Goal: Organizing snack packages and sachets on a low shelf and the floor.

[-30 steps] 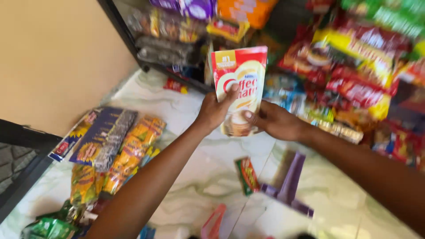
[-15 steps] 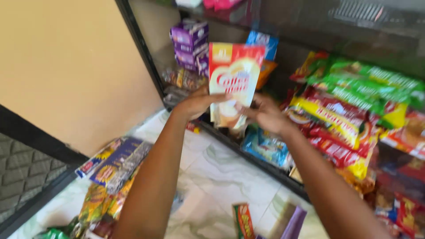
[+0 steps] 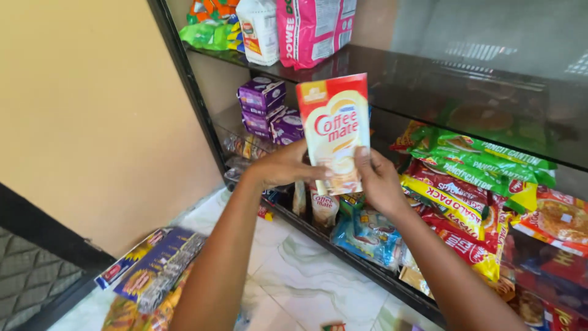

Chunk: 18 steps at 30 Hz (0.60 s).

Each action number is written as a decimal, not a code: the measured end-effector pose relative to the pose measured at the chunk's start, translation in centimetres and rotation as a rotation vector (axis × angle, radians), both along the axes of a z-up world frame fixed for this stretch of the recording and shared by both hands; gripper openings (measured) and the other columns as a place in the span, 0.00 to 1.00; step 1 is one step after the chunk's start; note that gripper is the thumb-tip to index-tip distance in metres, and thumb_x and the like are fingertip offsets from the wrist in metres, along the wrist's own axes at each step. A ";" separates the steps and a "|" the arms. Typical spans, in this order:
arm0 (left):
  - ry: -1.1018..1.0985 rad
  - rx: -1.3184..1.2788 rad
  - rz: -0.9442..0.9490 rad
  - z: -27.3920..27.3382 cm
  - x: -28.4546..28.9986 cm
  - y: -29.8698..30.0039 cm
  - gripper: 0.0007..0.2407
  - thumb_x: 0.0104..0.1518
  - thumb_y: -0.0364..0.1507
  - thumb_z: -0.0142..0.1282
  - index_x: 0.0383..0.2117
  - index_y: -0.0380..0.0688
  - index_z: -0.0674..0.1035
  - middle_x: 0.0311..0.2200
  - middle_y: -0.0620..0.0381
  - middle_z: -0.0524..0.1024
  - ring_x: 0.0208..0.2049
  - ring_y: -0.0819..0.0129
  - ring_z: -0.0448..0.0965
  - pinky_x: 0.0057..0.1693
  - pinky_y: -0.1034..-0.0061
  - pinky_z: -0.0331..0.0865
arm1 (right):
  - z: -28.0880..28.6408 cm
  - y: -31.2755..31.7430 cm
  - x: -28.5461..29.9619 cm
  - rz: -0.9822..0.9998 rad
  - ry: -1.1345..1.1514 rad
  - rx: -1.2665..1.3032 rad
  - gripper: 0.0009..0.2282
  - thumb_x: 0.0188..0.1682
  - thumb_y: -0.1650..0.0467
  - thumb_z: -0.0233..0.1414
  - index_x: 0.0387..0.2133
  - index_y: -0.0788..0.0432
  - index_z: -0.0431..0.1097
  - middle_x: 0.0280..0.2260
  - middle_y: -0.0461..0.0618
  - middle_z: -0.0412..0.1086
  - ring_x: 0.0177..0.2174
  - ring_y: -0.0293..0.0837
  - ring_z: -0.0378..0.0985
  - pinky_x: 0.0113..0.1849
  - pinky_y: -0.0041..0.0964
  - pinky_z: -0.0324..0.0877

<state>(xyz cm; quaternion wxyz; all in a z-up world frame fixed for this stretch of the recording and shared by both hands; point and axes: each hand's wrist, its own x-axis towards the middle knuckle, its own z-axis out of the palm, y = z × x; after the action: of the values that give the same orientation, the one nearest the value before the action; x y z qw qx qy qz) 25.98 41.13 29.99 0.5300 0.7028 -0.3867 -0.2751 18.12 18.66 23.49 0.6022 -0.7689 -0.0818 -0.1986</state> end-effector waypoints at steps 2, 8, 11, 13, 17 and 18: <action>-0.180 -0.117 -0.058 -0.8 1.4 -0.3 0.31 0.53 0.30 0.66 0.64 0.39 0.65 0.60 0.51 0.72 0.58 0.64 0.72 0.60 0.65 0.68 | 0.0 -0.2 0.2 0.058 0.016 0.114 0.23 0.61 0.56 0.41 0.49 0.65 0.72 0.41 0.48 0.76 0.41 0.36 0.75 0.45 0.34 0.71; -0.308 -0.204 -0.042 -0.5 2.7 0.2 0.29 0.53 0.28 0.66 0.62 0.37 0.68 0.58 0.52 0.74 0.59 0.67 0.72 0.65 0.69 0.65 | 3.2 1.8 -2.6 0.214 0.054 0.231 0.21 0.55 0.63 0.49 0.58 0.61 0.61 0.51 0.50 0.71 0.50 0.40 0.73 0.52 0.39 0.68; -0.373 -0.208 -0.026 -0.7 3.2 1.5 0.29 0.52 0.30 0.67 0.62 0.38 0.69 0.57 0.53 0.76 0.58 0.67 0.73 0.64 0.70 0.65 | 2.5 2.9 -2.2 0.177 -0.001 0.046 0.21 0.56 0.64 0.49 0.58 0.63 0.61 0.52 0.51 0.72 0.51 0.40 0.72 0.53 0.38 0.67; -0.361 -0.253 -0.067 -1.3 3.7 2.2 0.29 0.53 0.33 0.67 0.62 0.39 0.69 0.56 0.54 0.76 0.57 0.68 0.73 0.64 0.70 0.65 | 2.0 3.4 -1.9 0.190 -0.012 0.092 0.20 0.56 0.64 0.49 0.58 0.63 0.60 0.53 0.50 0.71 0.52 0.40 0.72 0.54 0.37 0.67; -0.127 -0.240 -0.071 -2.3 4.2 3.1 0.24 0.57 0.39 0.65 0.56 0.38 0.77 0.52 0.55 0.81 0.54 0.69 0.77 0.61 0.70 0.70 | 0.6 3.4 -1.9 0.247 0.110 0.183 0.21 0.58 0.62 0.45 0.58 0.63 0.64 0.51 0.48 0.73 0.48 0.38 0.73 0.50 0.35 0.68; -0.170 -0.216 -0.101 -2.7 3.9 3.2 0.24 0.56 0.40 0.65 0.55 0.39 0.78 0.51 0.55 0.81 0.53 0.70 0.77 0.61 0.71 0.70 | 0.0 3.3 -2.1 0.275 0.194 0.342 0.21 0.58 0.60 0.43 0.57 0.63 0.65 0.49 0.47 0.74 0.47 0.37 0.75 0.48 0.35 0.70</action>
<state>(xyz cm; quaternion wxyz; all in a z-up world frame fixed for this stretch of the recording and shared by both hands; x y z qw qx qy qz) 29.91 44.36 27.32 0.5532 0.6421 -0.4925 -0.1978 16.02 21.96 23.45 0.7500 -0.6529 -0.0926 -0.0508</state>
